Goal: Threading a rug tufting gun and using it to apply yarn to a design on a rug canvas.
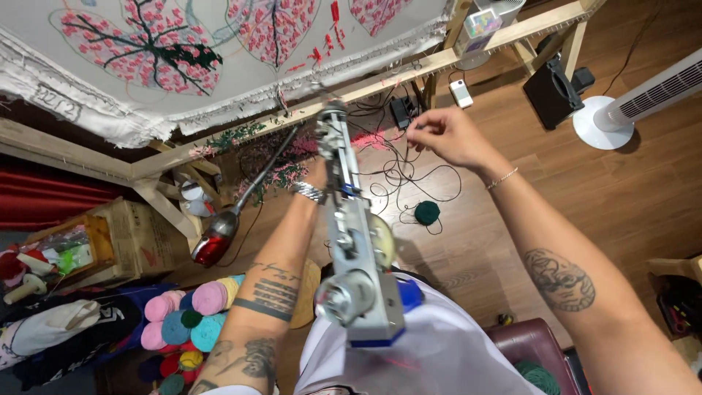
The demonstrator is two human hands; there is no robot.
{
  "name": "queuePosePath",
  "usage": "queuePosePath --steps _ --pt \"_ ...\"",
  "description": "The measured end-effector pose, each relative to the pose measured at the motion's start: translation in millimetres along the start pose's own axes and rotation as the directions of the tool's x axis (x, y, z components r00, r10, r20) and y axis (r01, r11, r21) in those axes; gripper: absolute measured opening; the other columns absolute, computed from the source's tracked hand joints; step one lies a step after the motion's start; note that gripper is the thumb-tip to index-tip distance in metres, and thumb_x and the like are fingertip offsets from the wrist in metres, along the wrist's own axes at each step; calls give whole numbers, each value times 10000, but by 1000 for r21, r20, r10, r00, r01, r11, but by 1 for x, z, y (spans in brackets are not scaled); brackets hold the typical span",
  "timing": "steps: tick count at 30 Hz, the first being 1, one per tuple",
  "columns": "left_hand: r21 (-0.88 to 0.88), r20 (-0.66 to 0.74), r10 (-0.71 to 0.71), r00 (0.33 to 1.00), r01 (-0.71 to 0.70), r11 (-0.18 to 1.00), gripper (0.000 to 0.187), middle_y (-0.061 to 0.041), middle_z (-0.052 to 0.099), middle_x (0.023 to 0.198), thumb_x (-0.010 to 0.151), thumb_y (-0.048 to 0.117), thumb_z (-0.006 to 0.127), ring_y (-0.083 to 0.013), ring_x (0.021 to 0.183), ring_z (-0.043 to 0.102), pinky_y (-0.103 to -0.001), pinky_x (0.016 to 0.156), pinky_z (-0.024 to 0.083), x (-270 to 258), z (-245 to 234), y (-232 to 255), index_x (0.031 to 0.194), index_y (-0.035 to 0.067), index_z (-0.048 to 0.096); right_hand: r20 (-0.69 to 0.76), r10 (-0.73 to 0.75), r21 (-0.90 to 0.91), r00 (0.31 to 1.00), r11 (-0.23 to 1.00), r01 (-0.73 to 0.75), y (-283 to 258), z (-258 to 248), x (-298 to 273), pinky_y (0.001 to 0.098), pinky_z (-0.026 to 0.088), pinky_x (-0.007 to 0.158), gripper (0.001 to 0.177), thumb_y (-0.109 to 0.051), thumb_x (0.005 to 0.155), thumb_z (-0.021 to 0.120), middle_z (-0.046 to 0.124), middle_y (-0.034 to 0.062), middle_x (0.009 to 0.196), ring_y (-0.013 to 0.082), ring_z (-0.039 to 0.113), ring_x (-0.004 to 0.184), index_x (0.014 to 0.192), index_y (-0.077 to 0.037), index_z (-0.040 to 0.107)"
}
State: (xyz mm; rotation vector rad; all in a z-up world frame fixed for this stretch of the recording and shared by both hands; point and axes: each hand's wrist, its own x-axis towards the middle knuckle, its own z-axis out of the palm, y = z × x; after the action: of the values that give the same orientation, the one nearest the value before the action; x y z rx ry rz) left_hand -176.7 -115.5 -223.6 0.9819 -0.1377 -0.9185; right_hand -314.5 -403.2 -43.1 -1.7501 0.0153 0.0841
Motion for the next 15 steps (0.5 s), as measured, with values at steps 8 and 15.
queuePosePath --steps 8,15 --pt "411 245 175 953 -266 872 173 -73 710 865 1028 226 630 -164 727 707 -346 645 619 41 33 43 1020 58 671 -120 19 0 993 1000 -19 -11 10 -19 235 560 709 155 -152 944 740 745 26 871 72 673 786 1021 -20 770" --pt "487 296 88 951 -229 843 138 -48 703 992 1030 195 677 -125 820 690 -297 706 585 45 -25 96 1103 89 626 -172 42 24 984 999 -38 -15 12 -27 241 582 732 137 -118 945 726 763 48 884 84 708 803 1028 -14 757"
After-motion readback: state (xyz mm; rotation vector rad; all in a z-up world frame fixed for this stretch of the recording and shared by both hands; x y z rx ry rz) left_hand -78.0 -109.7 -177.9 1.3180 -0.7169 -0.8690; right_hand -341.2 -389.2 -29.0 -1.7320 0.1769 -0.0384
